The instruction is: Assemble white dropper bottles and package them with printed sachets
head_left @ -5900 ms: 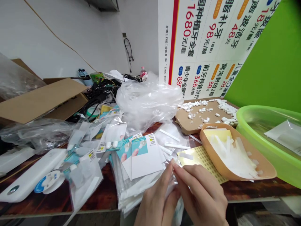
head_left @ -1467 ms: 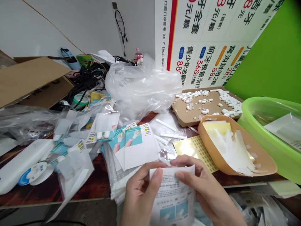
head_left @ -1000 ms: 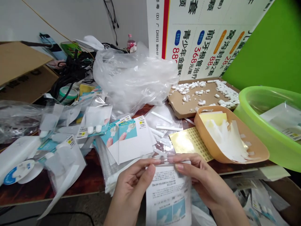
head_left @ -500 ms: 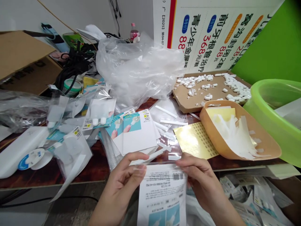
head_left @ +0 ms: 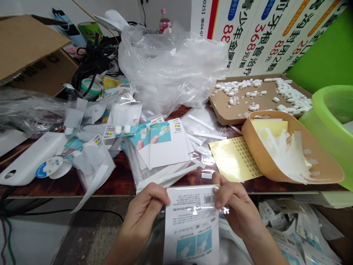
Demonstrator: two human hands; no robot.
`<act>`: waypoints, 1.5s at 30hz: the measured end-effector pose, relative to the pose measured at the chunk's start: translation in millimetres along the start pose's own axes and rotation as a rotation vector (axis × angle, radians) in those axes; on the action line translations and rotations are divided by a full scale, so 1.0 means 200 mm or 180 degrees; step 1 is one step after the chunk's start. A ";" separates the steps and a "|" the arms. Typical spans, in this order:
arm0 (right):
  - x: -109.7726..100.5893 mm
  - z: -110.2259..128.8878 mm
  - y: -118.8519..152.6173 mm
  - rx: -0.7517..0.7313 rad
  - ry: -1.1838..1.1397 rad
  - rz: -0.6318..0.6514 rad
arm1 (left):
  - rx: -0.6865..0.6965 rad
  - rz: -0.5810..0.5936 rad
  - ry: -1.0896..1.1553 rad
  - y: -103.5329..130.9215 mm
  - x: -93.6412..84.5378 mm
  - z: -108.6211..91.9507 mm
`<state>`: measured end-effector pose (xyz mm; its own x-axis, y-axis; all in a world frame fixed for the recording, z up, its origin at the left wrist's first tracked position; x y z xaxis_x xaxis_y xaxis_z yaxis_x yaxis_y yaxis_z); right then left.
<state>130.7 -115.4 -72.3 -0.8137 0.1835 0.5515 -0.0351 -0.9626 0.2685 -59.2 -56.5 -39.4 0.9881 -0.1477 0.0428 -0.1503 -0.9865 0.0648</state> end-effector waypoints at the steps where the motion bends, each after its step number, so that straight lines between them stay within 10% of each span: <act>1: 0.00 -0.01 0.00 0.0016 -0.0064 0.0006 | 0.0010 -0.0020 -0.0029 0.00 0.00 0.00; 19: -0.10 -0.02 0.00 0.0422 -0.0155 0.0782 | -0.0161 -0.0205 0.0508 0.02 0.03 0.01; 29: 0.15 -0.05 0.06 0.0294 0.0513 -0.0377 | 0.0021 -0.0518 0.0034 0.07 -0.01 -0.01; 45: 0.17 0.05 0.03 0.0344 0.1037 -0.1069 | 0.0323 -0.0180 0.0317 0.04 0.01 0.01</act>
<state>109.0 -113.1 -44.7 -0.9078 0.3921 0.1486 -0.2807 -0.8314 0.4795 -58.1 -65.3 -41.4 0.9860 -0.0891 0.1408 -0.0855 -0.9959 -0.0311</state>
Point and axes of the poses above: each hand's wrist, its own y-axis away from the middle knuckle, its own x-axis out of the palm, z = x × y, the point moved 1 cm from there along -y, towards the middle knuckle, and after that the axes turned 12 degrees about x, right-handed, at the moved point
